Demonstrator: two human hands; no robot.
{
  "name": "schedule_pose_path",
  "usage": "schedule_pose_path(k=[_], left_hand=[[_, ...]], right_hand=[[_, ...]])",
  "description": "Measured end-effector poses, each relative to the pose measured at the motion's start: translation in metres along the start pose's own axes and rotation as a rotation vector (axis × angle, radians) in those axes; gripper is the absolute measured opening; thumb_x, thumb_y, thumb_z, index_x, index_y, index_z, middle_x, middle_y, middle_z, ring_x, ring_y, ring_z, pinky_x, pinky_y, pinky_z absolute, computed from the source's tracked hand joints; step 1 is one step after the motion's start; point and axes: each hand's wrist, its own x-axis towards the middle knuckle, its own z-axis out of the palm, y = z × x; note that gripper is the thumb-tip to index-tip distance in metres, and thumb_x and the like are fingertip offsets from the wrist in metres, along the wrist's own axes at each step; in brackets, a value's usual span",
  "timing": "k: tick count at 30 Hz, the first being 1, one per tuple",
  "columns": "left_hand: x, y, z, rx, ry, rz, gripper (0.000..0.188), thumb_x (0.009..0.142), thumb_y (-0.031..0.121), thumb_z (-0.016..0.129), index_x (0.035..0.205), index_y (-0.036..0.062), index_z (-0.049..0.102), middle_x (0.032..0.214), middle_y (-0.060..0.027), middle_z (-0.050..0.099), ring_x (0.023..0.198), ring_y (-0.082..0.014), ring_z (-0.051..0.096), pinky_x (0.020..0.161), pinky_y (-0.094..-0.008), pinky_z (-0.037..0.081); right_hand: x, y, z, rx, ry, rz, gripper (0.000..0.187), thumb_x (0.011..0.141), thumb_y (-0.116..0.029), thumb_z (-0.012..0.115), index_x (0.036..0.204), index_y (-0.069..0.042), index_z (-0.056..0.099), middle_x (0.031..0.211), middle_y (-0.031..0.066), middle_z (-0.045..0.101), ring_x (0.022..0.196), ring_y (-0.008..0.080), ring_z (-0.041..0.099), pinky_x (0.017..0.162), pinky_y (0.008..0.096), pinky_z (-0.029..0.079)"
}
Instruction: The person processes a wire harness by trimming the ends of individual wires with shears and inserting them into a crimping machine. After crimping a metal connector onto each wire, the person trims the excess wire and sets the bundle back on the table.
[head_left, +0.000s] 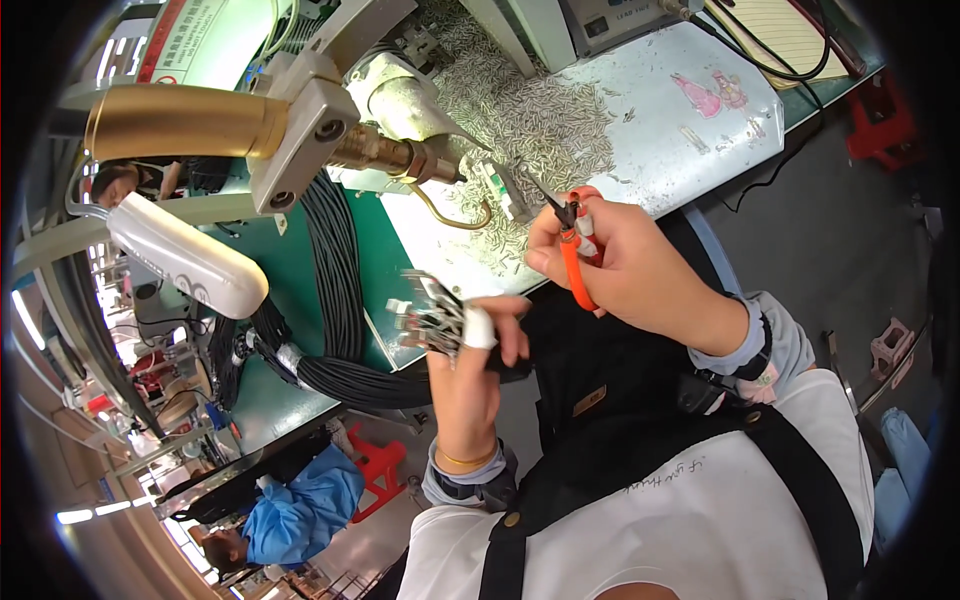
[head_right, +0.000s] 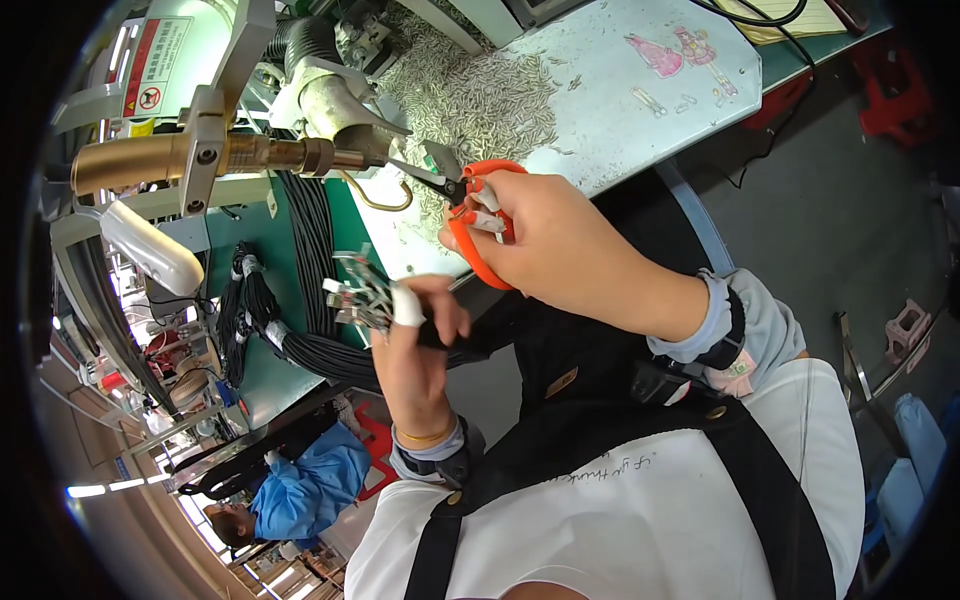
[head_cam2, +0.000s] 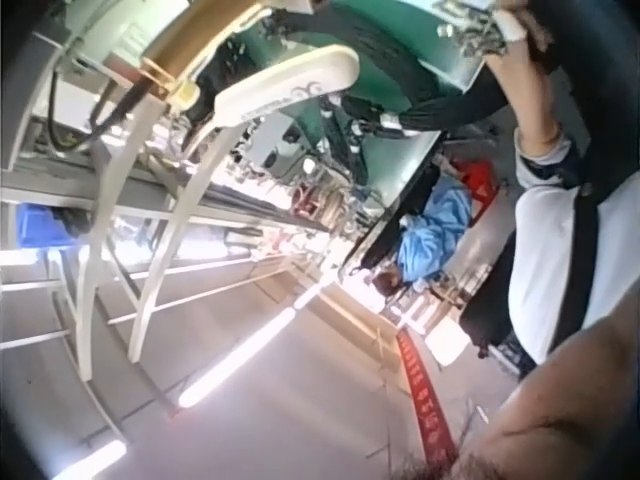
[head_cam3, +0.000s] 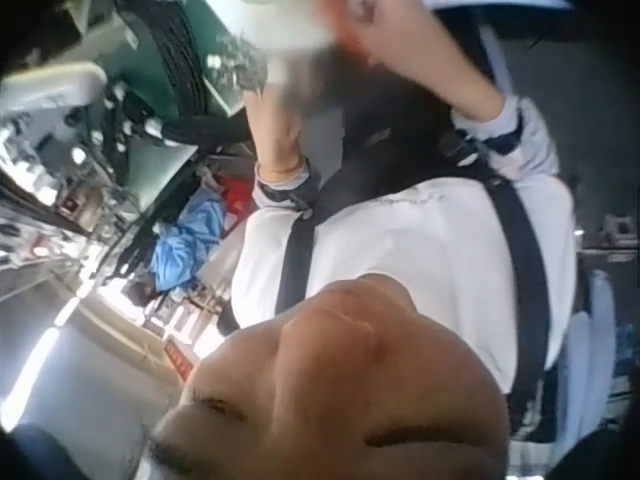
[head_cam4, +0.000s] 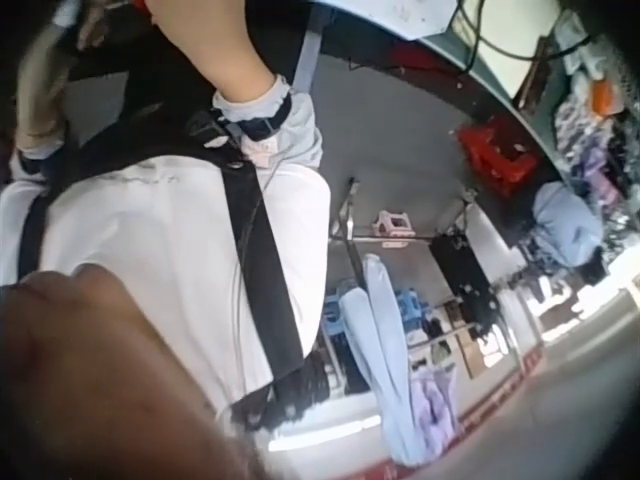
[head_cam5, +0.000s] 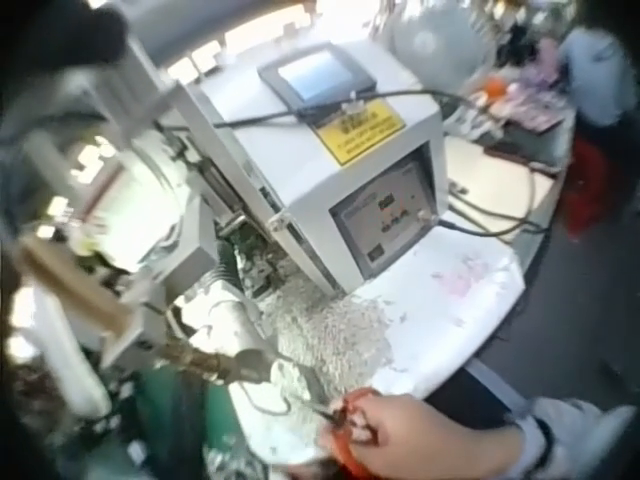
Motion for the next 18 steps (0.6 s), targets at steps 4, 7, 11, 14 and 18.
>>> schedule_pose_path(k=[4, 7, 11, 14, 18], left_hand=[[-0.003, -0.003, -0.01, -0.115, -0.387, -0.227, 0.026, 0.088, 0.016, 0.046, 0.095, -0.0072, 0.054, 0.072, -0.0081, 0.053, 0.054, -0.0129, 0.048, 0.052, -0.0254, 0.04], [-0.008, -0.001, -0.002, -0.116, -0.43, -0.298, 0.025, 0.087, 0.015, 0.046, 0.098, -0.0073, 0.053, 0.071, -0.0086, 0.054, 0.055, -0.0136, 0.05, 0.053, -0.0254, 0.043], [-0.007, -0.003, 0.019, 0.066, -0.146, -0.147, 0.022, 0.085, 0.008, 0.048, 0.101, -0.0069, 0.05, 0.069, -0.0104, 0.055, 0.054, -0.0148, 0.052, 0.053, -0.0253, 0.044], [-0.004, -0.003, 0.023, 0.224, 0.015, 0.037, 0.023, 0.082, 0.002, 0.05, 0.103, -0.0062, 0.048, 0.07, -0.0121, 0.055, 0.054, -0.0158, 0.053, 0.051, -0.0259, 0.045], [0.0, 0.005, 0.02, -0.029, -0.047, -0.081, 0.021, 0.08, -0.003, 0.05, 0.1, -0.0042, 0.046, 0.07, -0.0127, 0.055, 0.056, -0.0167, 0.054, 0.053, -0.0255, 0.045]], right_hand=[[0.005, -0.017, -0.004, -0.005, -0.136, 0.108, 0.015, 0.079, -0.014, 0.062, 0.073, -0.002, 0.055, 0.056, -0.0013, 0.047, 0.044, 0.0032, 0.04, 0.04, 0.0183, 0.032], [0.005, -0.022, -0.007, 0.061, -0.228, 0.242, 0.014, 0.078, -0.013, 0.064, 0.075, -0.001, 0.057, 0.054, -0.0023, 0.047, 0.044, 0.0026, 0.04, 0.04, 0.0185, 0.031], [-0.001, -0.02, 0.0, 0.058, -0.143, 0.212, 0.013, 0.077, -0.012, 0.065, 0.079, -0.001, 0.059, 0.053, -0.0031, 0.047, 0.044, 0.0021, 0.04, 0.04, 0.0187, 0.03], [-0.007, -0.009, 0.008, -0.047, 0.054, 0.059, 0.012, 0.077, -0.012, 0.064, 0.08, -0.001, 0.06, 0.053, -0.0024, 0.048, 0.043, 0.002, 0.04, 0.039, 0.0185, 0.029], [-0.001, 0.011, 0.003, -0.21, 0.144, -0.239, 0.015, 0.077, -0.014, 0.065, 0.077, -0.001, 0.059, 0.052, -0.0019, 0.048, 0.04, 0.0028, 0.04, 0.036, 0.0179, 0.029]])
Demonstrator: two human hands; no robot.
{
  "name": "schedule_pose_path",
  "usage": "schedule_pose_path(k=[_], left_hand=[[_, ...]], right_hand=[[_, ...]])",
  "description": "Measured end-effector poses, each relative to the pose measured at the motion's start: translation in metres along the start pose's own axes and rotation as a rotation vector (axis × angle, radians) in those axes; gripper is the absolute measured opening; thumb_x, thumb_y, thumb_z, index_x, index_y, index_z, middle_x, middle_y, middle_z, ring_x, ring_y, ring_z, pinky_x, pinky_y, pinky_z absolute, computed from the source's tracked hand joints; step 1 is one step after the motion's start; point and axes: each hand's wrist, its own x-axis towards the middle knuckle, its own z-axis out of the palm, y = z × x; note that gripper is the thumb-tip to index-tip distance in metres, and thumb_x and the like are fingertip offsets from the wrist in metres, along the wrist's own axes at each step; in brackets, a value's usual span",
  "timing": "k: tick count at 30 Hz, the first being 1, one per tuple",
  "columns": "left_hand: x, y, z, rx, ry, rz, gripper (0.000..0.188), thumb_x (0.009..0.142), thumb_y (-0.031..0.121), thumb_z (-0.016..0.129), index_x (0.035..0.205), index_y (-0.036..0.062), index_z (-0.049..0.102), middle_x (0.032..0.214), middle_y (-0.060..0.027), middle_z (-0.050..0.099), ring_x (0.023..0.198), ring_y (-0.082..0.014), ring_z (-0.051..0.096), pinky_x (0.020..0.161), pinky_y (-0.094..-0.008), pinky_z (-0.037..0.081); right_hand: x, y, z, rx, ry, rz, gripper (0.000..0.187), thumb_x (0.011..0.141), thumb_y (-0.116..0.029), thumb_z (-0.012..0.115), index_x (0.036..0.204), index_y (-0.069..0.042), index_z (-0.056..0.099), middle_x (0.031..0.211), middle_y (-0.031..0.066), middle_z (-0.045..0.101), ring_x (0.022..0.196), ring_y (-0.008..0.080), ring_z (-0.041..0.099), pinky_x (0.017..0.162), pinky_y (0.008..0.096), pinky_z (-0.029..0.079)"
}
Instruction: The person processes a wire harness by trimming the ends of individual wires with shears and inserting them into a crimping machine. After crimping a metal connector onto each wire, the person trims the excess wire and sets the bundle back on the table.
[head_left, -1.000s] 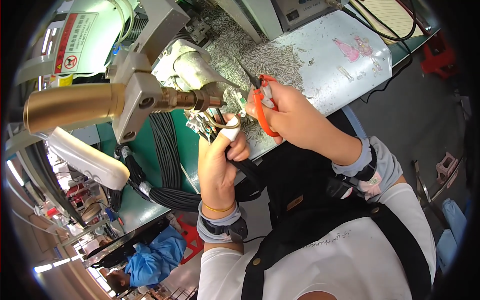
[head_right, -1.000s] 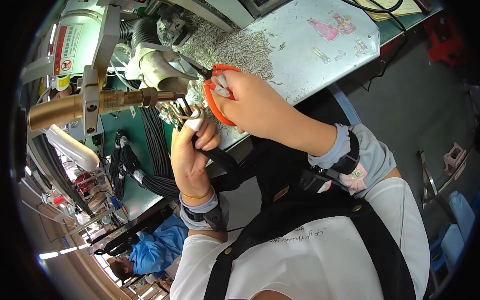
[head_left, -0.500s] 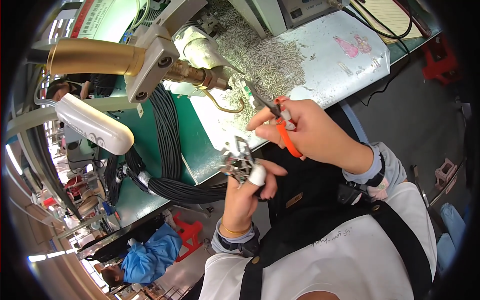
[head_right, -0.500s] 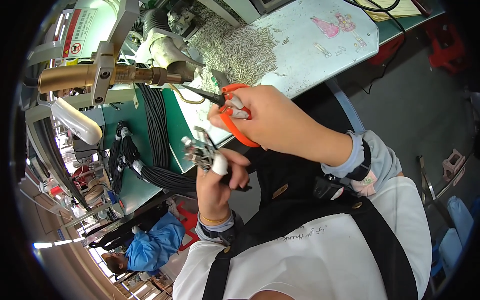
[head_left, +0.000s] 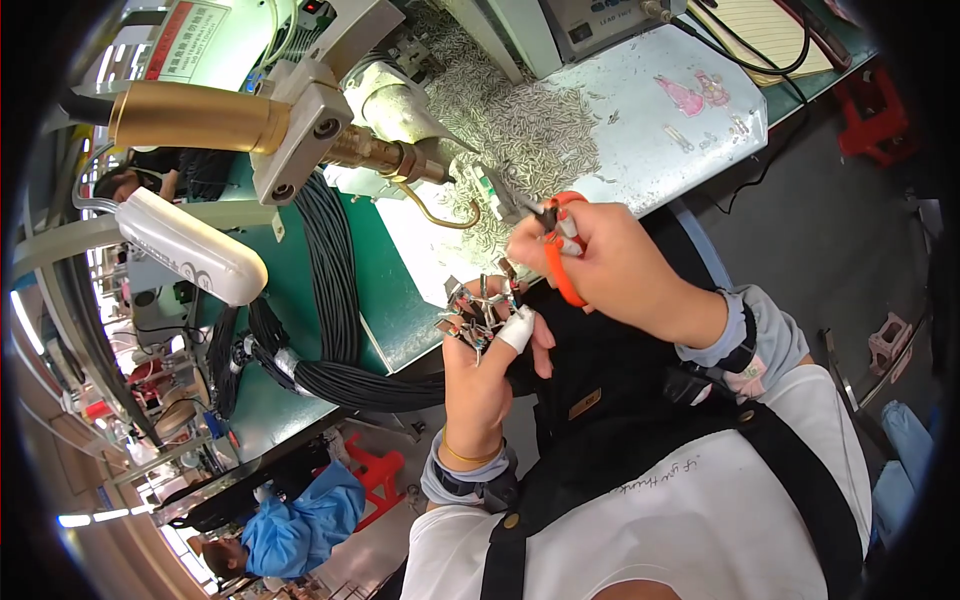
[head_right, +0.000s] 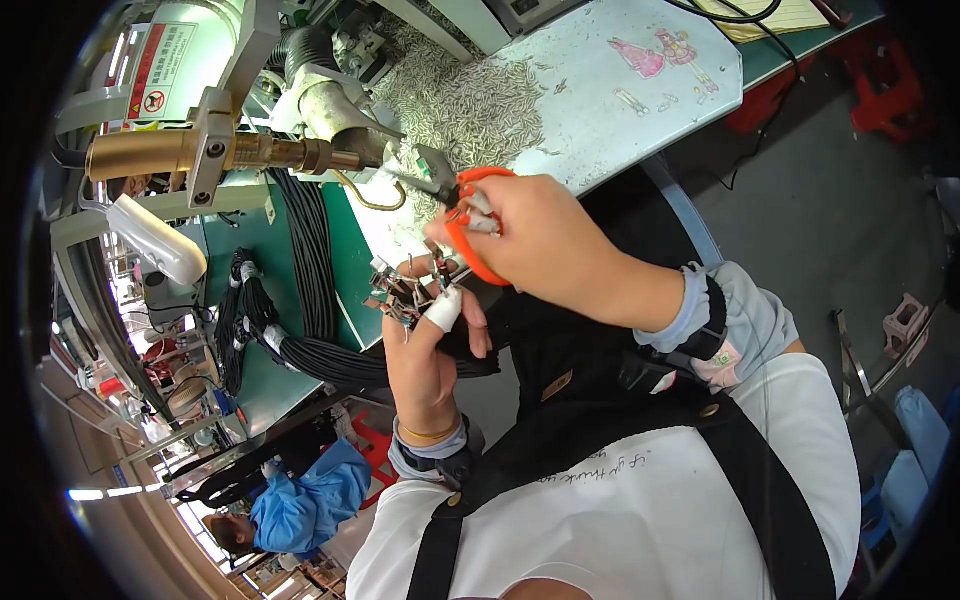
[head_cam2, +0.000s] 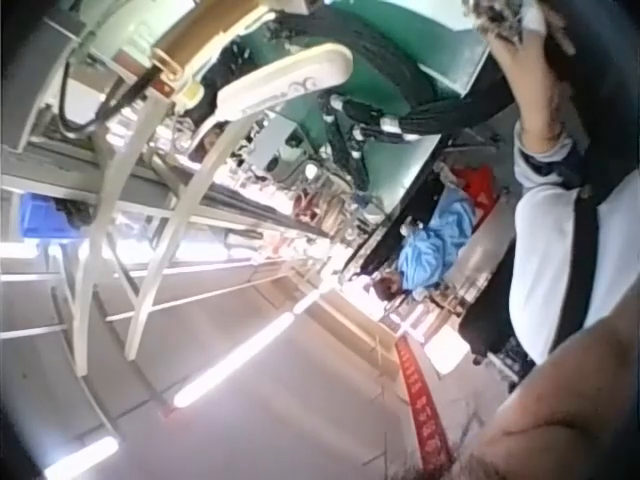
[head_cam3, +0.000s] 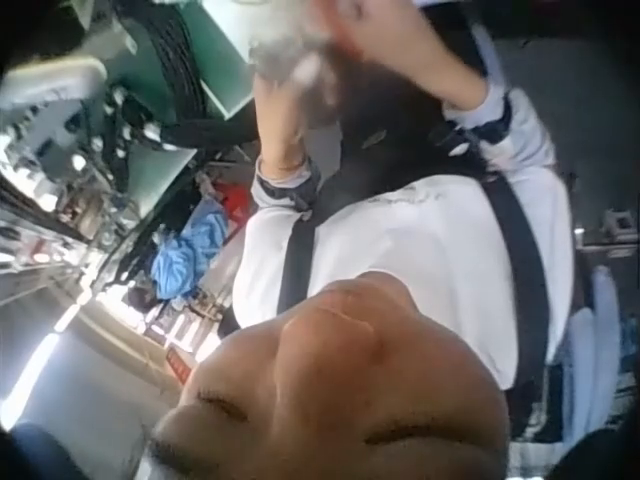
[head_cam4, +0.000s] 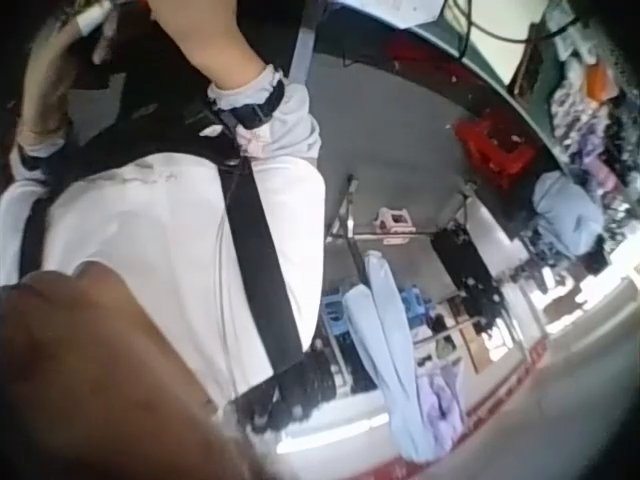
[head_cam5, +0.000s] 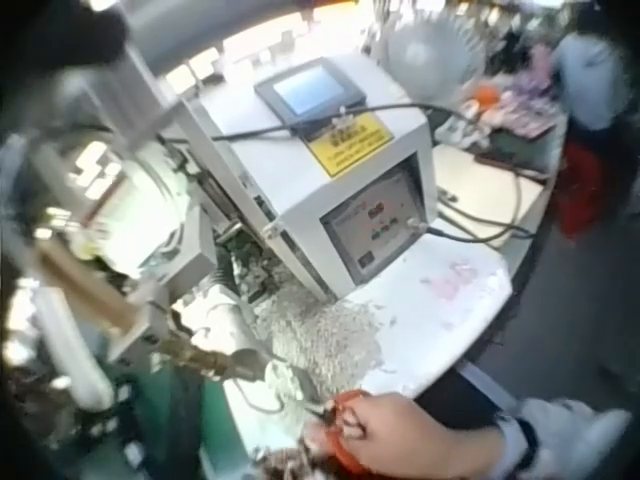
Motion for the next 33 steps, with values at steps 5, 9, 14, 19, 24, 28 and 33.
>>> schedule_pose_path(k=[5, 9, 14, 19, 24, 28, 33], left_hand=[[0.001, -0.001, -0.002, 0.064, -0.04, -0.034, 0.017, 0.081, -0.002, 0.049, 0.098, -0.0013, 0.044, 0.069, -0.0128, 0.055, 0.054, -0.0169, 0.052, 0.05, -0.0244, 0.042], [0.004, -0.003, -0.003, 0.054, 0.008, -0.041, 0.016, 0.082, 0.001, 0.048, 0.098, -0.0003, 0.044, 0.067, -0.0129, 0.054, 0.047, -0.015, 0.046, 0.045, -0.023, 0.036], [0.005, 0.011, -0.01, -0.195, -0.063, -0.156, 0.016, 0.084, 0.006, 0.046, 0.099, 0.0006, 0.046, 0.062, -0.0103, 0.049, 0.04, -0.0092, 0.033, 0.039, -0.0208, 0.027], [0.003, 0.016, -0.025, -0.355, -0.11, -0.264, 0.018, 0.085, 0.008, 0.044, 0.101, 0.0016, 0.047, 0.057, -0.0073, 0.044, 0.04, -0.0058, 0.026, 0.038, -0.0195, 0.023], [0.003, 0.01, -0.025, -0.316, -0.123, -0.255, 0.019, 0.082, 0.004, 0.049, 0.101, 0.0024, 0.048, 0.063, -0.007, 0.048, 0.042, -0.006, 0.032, 0.039, -0.0191, 0.026], [-0.002, 0.001, -0.01, 0.016, 0.122, -0.046, 0.023, 0.077, -0.002, 0.056, 0.098, 0.0017, 0.049, 0.071, -0.0055, 0.051, 0.046, -0.0059, 0.037, 0.04, -0.0185, 0.029], [0.001, -0.006, -0.005, 0.241, 0.173, 0.229, 0.024, 0.073, -0.005, 0.059, 0.095, 0.0006, 0.051, 0.077, -0.0036, 0.052, 0.049, -0.0056, 0.04, 0.042, -0.0186, 0.029]], right_hand=[[0.009, -0.023, -0.013, 0.192, -0.231, 0.458, 0.017, 0.076, -0.017, 0.066, 0.079, -0.001, 0.059, 0.056, 0.0, 0.05, 0.043, 0.0051, 0.043, 0.039, 0.0198, 0.033], [0.006, -0.02, -0.011, -0.017, -0.272, 0.336, 0.016, 0.075, -0.016, 0.066, 0.082, -0.003, 0.06, 0.062, 0.0017, 0.054, 0.046, 0.0079, 0.047, 0.041, 0.0208, 0.035], [0.002, 0.009, -0.005, -0.357, 0.037, -0.445, 0.014, 0.072, -0.013, 0.065, 0.085, -0.008, 0.062, 0.078, 0.0034, 0.062, 0.054, 0.0114, 0.056, 0.041, 0.021, 0.035], [0.002, 0.001, -0.02, -0.654, -0.172, -0.869, 0.018, 0.071, -0.018, 0.06, 0.088, -0.013, 0.062, 0.088, 0.0022, 0.064, 0.067, 0.0123, 0.062, 0.047, 0.0227, 0.043], [0.003, -0.006, -0.021, -0.654, -0.147, -0.885, 0.013, 0.076, -0.015, 0.057, 0.088, -0.015, 0.062, 0.085, 0.0011, 0.064, 0.06, 0.0093, 0.06, 0.042, 0.0173, 0.03], [0.006, -0.009, -0.02, -0.628, -0.295, -0.71, 0.01, 0.076, -0.014, 0.06, 0.085, -0.013, 0.061, 0.078, 0.0002, 0.064, 0.059, 0.0118, 0.06, 0.044, 0.0188, 0.036], [-0.001, 0.005, -0.017, -0.422, -0.283, -0.416, 0.013, 0.071, -0.011, 0.064, 0.082, -0.012, 0.058, 0.07, 0.0002, 0.061, 0.055, 0.0147, 0.057, 0.045, 0.0232, 0.041]])
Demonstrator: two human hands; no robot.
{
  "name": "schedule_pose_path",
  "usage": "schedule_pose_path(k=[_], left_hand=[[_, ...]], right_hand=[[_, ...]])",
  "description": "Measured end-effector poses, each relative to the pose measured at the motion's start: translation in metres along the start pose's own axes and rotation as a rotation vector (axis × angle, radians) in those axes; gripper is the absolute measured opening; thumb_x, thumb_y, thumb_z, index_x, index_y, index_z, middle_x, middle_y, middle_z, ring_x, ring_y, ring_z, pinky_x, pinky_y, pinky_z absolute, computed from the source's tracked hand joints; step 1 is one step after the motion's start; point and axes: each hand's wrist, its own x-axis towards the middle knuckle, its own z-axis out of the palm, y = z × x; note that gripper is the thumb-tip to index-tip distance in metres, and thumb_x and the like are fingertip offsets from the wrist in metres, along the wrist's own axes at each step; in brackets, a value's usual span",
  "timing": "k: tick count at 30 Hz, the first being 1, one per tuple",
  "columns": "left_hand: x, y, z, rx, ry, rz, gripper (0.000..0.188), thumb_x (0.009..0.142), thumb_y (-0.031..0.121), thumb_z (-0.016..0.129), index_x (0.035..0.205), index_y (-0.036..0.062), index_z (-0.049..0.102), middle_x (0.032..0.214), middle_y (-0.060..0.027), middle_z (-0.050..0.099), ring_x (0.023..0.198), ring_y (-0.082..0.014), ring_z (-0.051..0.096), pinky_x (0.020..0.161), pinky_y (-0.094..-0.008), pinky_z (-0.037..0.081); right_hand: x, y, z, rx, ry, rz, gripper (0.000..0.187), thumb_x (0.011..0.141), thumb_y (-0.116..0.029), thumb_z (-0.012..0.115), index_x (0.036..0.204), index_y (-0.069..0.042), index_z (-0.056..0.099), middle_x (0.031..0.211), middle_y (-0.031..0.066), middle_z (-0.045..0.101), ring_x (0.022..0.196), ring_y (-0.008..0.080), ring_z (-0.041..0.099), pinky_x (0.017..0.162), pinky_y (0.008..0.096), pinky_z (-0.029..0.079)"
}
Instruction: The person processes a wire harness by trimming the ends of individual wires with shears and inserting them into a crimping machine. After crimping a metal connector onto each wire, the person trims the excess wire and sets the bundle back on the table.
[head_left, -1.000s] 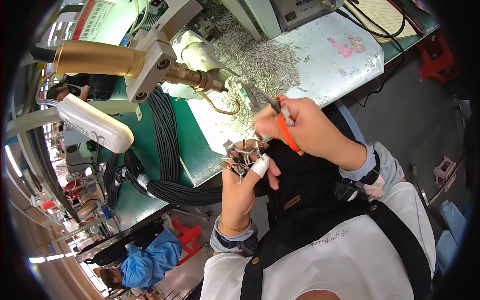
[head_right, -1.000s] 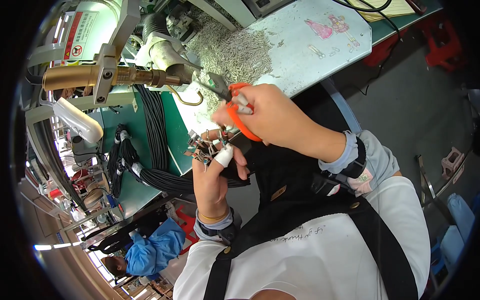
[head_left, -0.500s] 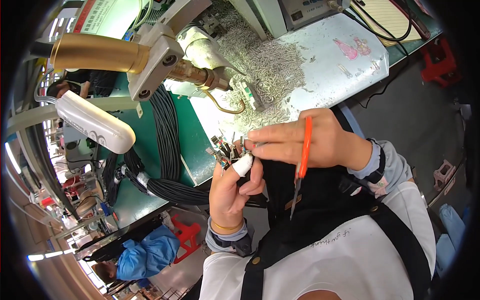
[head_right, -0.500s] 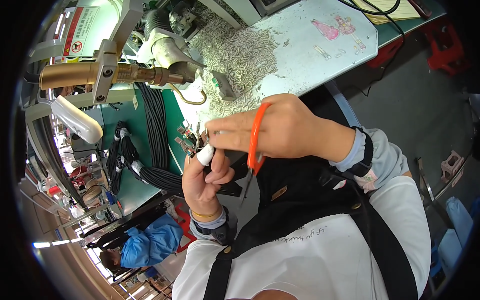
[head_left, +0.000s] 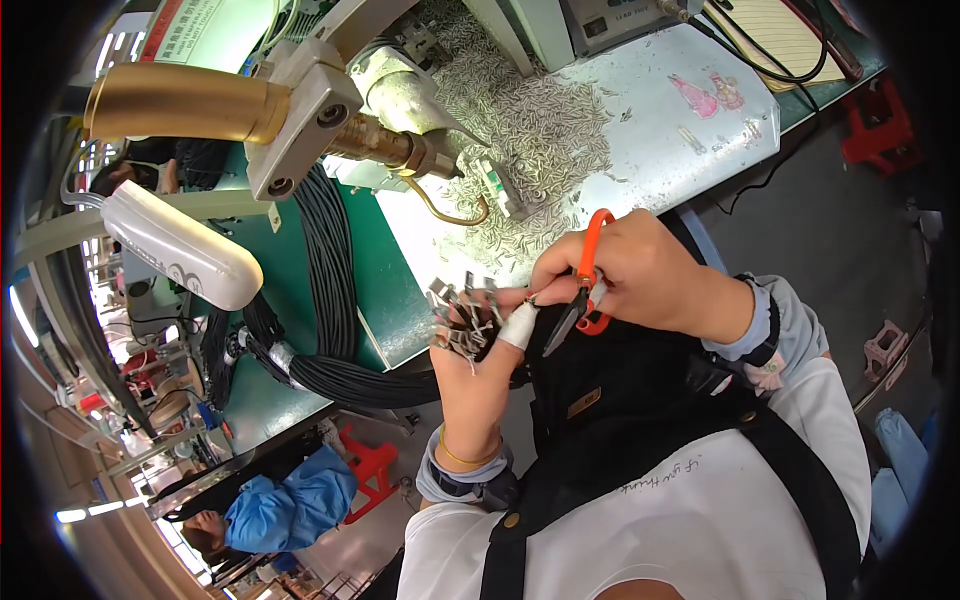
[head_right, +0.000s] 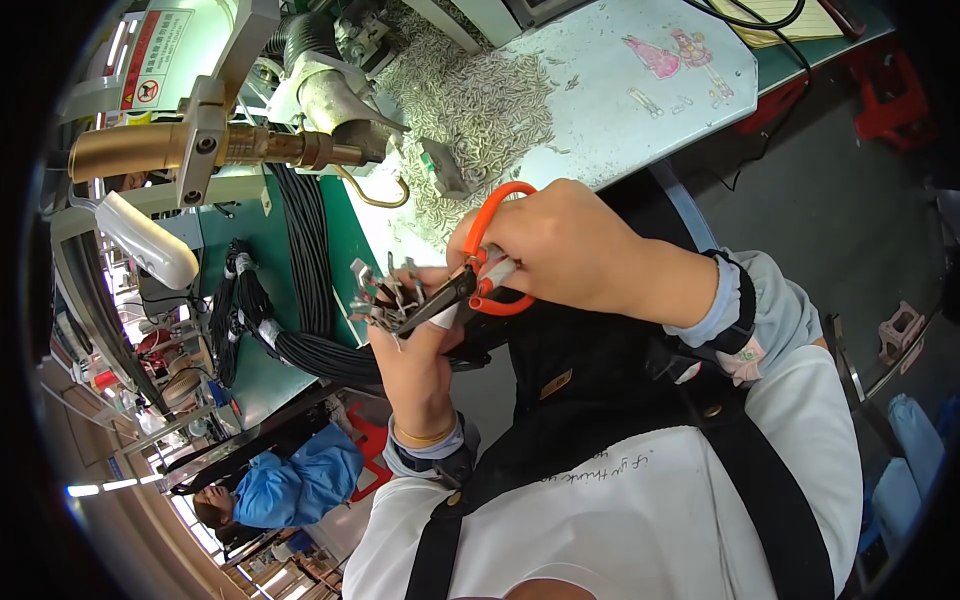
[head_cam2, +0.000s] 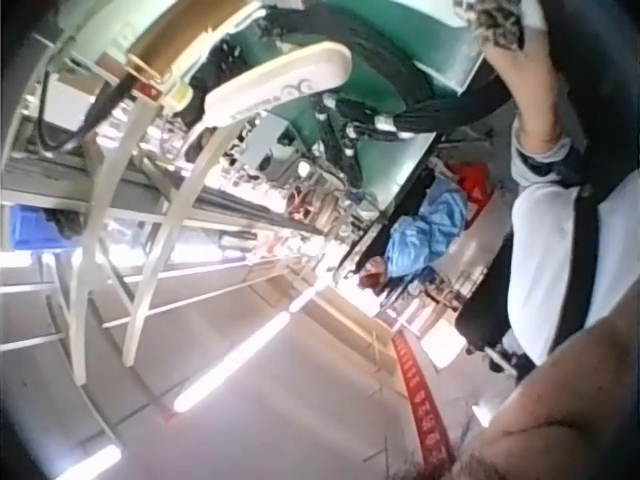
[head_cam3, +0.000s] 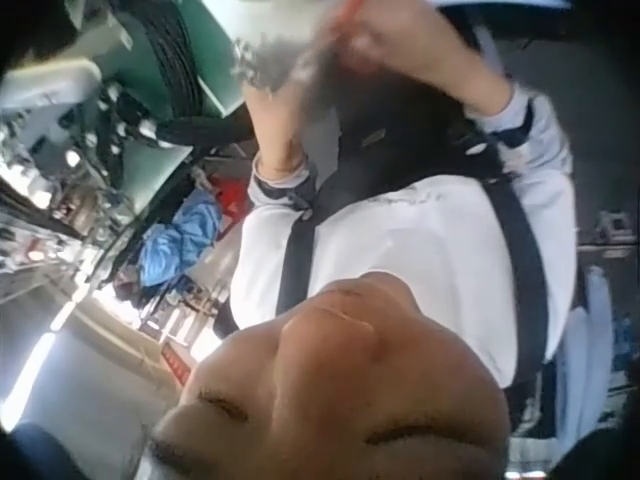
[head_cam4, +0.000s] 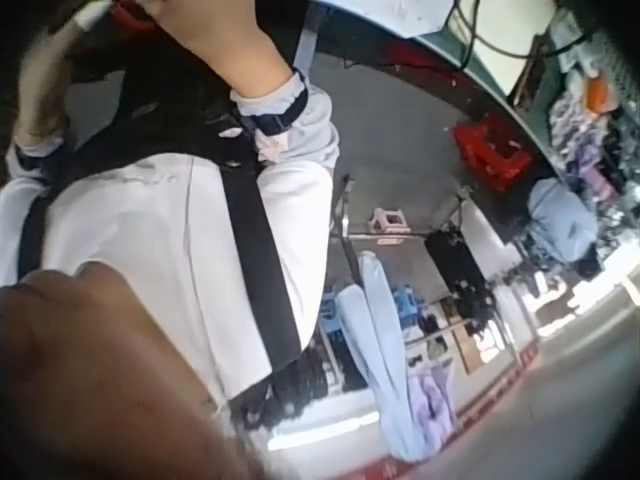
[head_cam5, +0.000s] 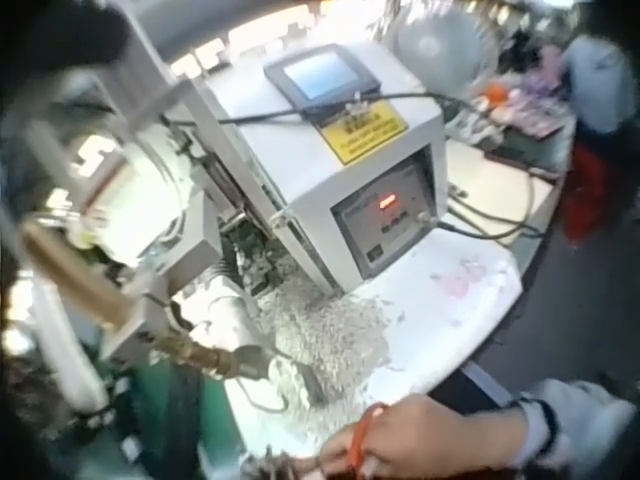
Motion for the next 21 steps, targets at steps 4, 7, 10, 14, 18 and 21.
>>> schedule_pose_path(k=[4, 7, 10, 14, 18, 21], left_hand=[[0.0, 0.008, 0.004, -0.219, 0.071, -0.193, 0.019, 0.075, -0.004, 0.057, 0.093, -0.0007, 0.051, 0.073, -0.0023, 0.05, 0.045, -0.0053, 0.036, 0.04, -0.0195, 0.026], [0.0, 0.005, 0.004, -0.329, 0.068, -0.239, 0.017, 0.076, -0.005, 0.056, 0.091, -0.0014, 0.052, 0.07, -0.0013, 0.049, 0.043, -0.0052, 0.034, 0.039, -0.0202, 0.024], [-0.001, 0.001, 0.004, -0.353, 0.043, -0.184, 0.015, 0.076, -0.005, 0.055, 0.09, -0.0021, 0.052, 0.065, -0.0004, 0.046, 0.041, -0.0052, 0.031, 0.038, -0.0208, 0.022], [-0.001, 0.001, 0.004, -0.327, 0.021, -0.173, 0.015, 0.076, -0.006, 0.056, 0.09, -0.003, 0.052, 0.064, -0.0009, 0.047, 0.042, -0.0051, 0.033, 0.038, -0.0206, 0.023], [-0.004, 0.004, 0.013, -0.218, 0.141, -0.181, 0.015, 0.074, -0.007, 0.057, 0.087, -0.0031, 0.052, 0.067, -0.0027, 0.051, 0.047, -0.0067, 0.042, 0.042, -0.0198, 0.032], [-0.006, -0.015, 0.01, 0.067, 0.155, 0.061, 0.017, 0.072, -0.008, 0.059, 0.088, -0.0031, 0.053, 0.071, -0.0038, 0.054, 0.054, -0.0075, 0.047, 0.05, -0.0197, 0.037]], right_hand=[[-0.001, 0.002, 0.003, 0.075, 0.039, 0.005, 0.019, 0.066, -0.01, 0.066, 0.083, -0.012, 0.056, 0.068, -0.0001, 0.059, 0.051, 0.0167, 0.055, 0.044, 0.0255, 0.041], [-0.001, -0.003, 0.008, 0.022, 0.104, -0.075, 0.018, 0.07, -0.006, 0.067, 0.082, -0.007, 0.054, 0.07, 0.0039, 0.061, 0.052, 0.0177, 0.057, 0.045, 0.026, 0.043], [-0.003, -0.008, 0.012, -0.027, 0.201, -0.117, 0.02, 0.07, -0.006, 0.067, 0.083, -0.006, 0.052, 0.07, 0.0044, 0.06, 0.05, 0.0181, 0.056, 0.044, 0.0272, 0.043], [-0.006, -0.009, 0.022, -0.006, 0.27, -0.098, 0.02, 0.071, -0.004, 0.065, 0.084, -0.006, 0.05, 0.069, 0.0046, 0.059, 0.048, 0.018, 0.054, 0.043, 0.0272, 0.041], [-0.008, -0.012, 0.023, -0.012, 0.239, -0.068, 0.02, 0.071, -0.002, 0.064, 0.085, -0.005, 0.05, 0.067, 0.0055, 0.057, 0.049, 0.0199, 0.054, 0.044, 0.0273, 0.042], [-0.011, -0.016, 0.025, 0.072, 0.219, 0.067, 0.019, 0.071, 0.0, 0.062, 0.084, -0.004, 0.049, 0.068, 0.0061, 0.057, 0.052, 0.0198, 0.056, 0.047, 0.0262, 0.043]])
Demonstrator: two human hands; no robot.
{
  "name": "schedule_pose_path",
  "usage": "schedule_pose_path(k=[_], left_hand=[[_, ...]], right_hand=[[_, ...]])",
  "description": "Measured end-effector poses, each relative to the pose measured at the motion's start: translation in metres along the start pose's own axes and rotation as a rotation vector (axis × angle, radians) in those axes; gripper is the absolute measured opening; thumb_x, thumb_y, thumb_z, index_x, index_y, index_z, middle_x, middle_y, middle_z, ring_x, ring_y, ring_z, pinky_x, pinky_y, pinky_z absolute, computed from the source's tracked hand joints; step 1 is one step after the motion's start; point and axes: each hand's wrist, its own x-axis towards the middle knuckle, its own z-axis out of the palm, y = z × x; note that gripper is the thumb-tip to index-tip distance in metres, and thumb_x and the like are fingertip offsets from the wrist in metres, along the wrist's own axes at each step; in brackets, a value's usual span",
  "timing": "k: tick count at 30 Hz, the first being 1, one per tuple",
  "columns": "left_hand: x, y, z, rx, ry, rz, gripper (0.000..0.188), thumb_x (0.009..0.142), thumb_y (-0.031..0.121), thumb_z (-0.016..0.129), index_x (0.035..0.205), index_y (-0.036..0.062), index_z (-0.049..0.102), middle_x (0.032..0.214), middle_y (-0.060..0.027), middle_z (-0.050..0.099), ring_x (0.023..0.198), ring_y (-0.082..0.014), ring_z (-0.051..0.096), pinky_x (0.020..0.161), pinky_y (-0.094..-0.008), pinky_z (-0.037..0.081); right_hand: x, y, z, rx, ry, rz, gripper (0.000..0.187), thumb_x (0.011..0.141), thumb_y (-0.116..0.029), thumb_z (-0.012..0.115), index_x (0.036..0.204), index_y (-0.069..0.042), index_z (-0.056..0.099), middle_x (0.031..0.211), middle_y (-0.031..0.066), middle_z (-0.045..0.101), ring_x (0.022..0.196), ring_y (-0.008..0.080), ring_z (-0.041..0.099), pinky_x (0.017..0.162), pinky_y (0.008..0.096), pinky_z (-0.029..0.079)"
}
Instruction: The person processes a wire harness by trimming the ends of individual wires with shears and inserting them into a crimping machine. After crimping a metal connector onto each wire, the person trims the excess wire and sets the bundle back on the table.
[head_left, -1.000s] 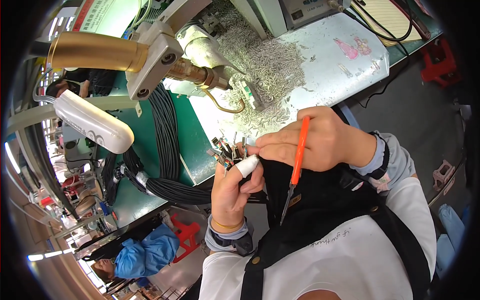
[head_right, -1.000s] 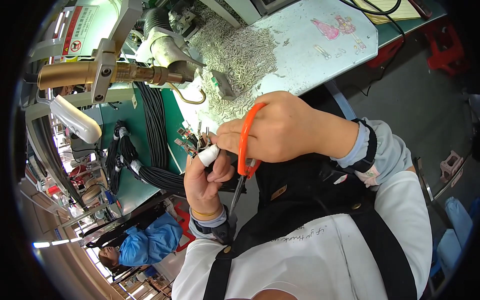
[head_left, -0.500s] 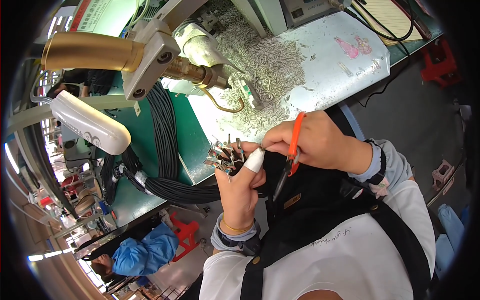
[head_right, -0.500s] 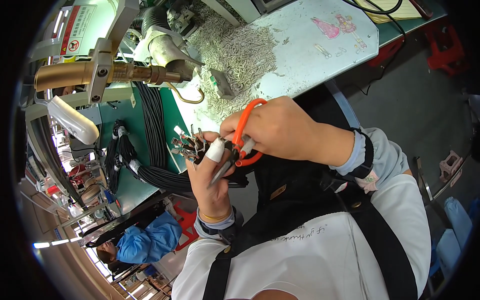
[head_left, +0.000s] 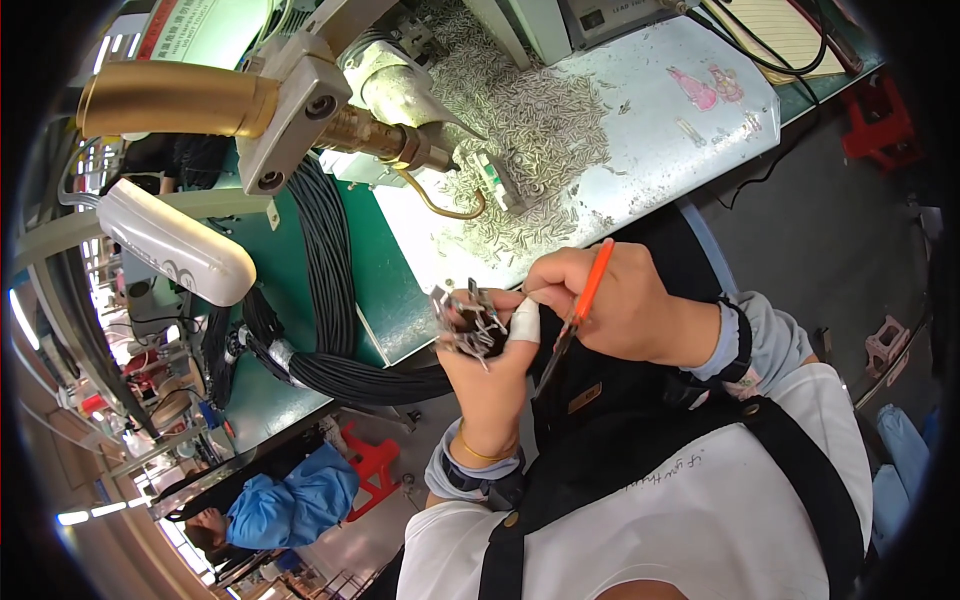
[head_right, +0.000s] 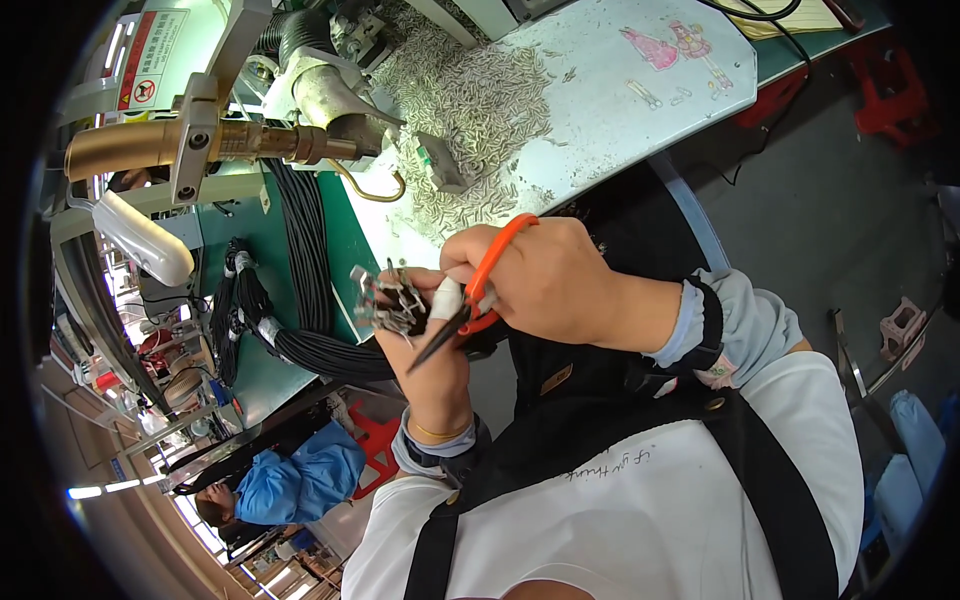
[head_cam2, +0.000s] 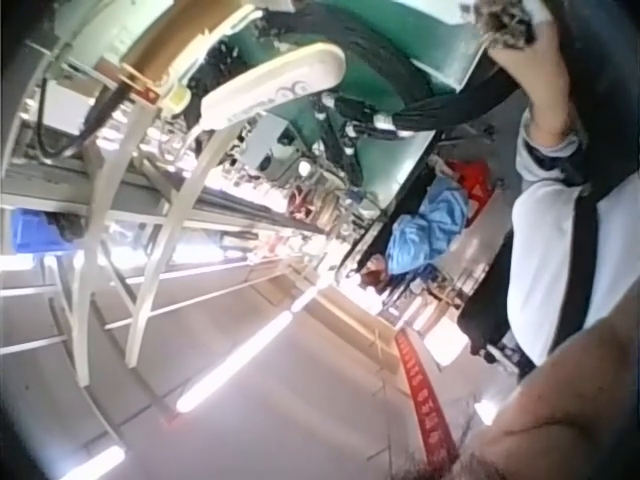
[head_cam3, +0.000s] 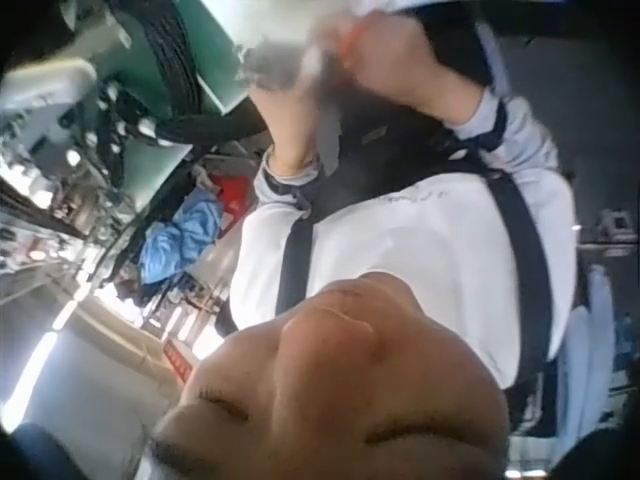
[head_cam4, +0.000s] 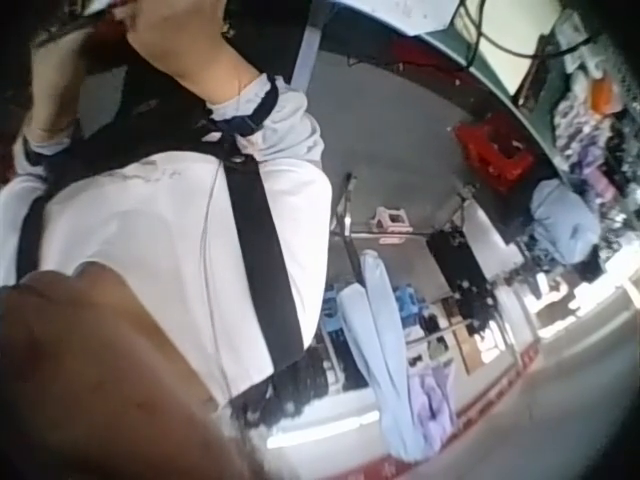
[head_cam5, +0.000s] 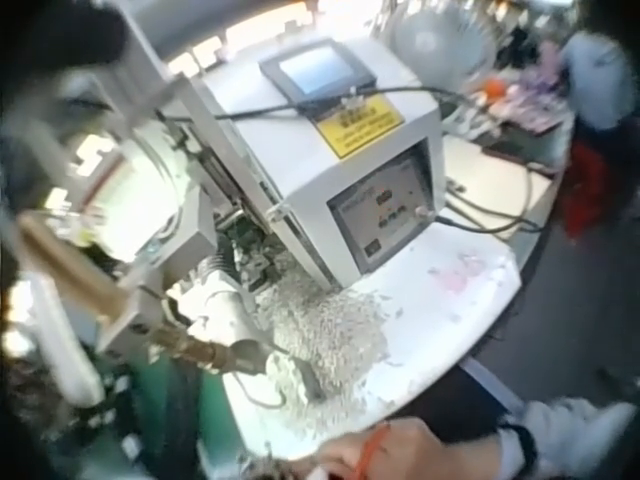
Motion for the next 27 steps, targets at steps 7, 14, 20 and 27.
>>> schedule_pose_path(k=[7, 14, 20, 27], left_hand=[[-0.003, -0.007, 0.004, 0.234, 0.026, 0.436, 0.023, 0.07, -0.005, 0.065, 0.09, -0.0026, 0.054, 0.078, -0.0051, 0.058, 0.068, -0.0083, 0.053, 0.064, -0.0202, 0.043], [0.001, 0.001, 0.0, 0.324, 0.034, 0.332, 0.023, 0.071, -0.006, 0.064, 0.092, -0.0031, 0.054, 0.078, -0.0053, 0.058, 0.07, -0.0094, 0.054, 0.065, -0.0212, 0.043], [0.003, 0.004, -0.005, -0.073, 0.008, 0.045, 0.013, 0.078, -0.001, 0.056, 0.089, 0.0006, 0.049, 0.058, 0.0002, 0.043, 0.043, -0.0049, 0.033, 0.04, -0.0195, 0.024], [0.002, 0.01, -0.005, -0.325, 0.012, -0.067, 0.014, 0.076, -0.004, 0.057, 0.088, -0.0018, 0.051, 0.062, -0.0008, 0.045, 0.044, -0.0044, 0.034, 0.04, -0.0194, 0.024]], right_hand=[[0.002, -0.011, -0.007, 0.211, -0.107, 0.319, 0.01, 0.077, 0.002, 0.053, 0.085, -0.001, 0.048, 0.073, 0.0071, 0.058, 0.064, 0.0152, 0.06, 0.058, 0.0238, 0.046], [-0.003, 0.0, -0.001, 0.304, -0.138, 0.481, 0.007, 0.083, -0.002, 0.048, 0.09, 0.0, 0.048, 0.08, 0.0068, 0.06, 0.071, 0.0096, 0.059, 0.061, 0.023, 0.046], [0.005, -0.005, -0.008, 0.417, -0.144, 0.503, 0.014, 0.08, -0.01, 0.057, 0.073, 0.0, 0.051, 0.069, 0.0075, 0.061, 0.061, 0.0122, 0.06, 0.051, 0.0262, 0.044], [0.005, -0.009, -0.016, -0.051, -0.345, 0.395, 0.034, 0.07, -0.031, 0.067, 0.06, -0.004, 0.049, 0.05, 0.0068, 0.053, 0.045, 0.0229, 0.055, 0.042, 0.0315, 0.041]])
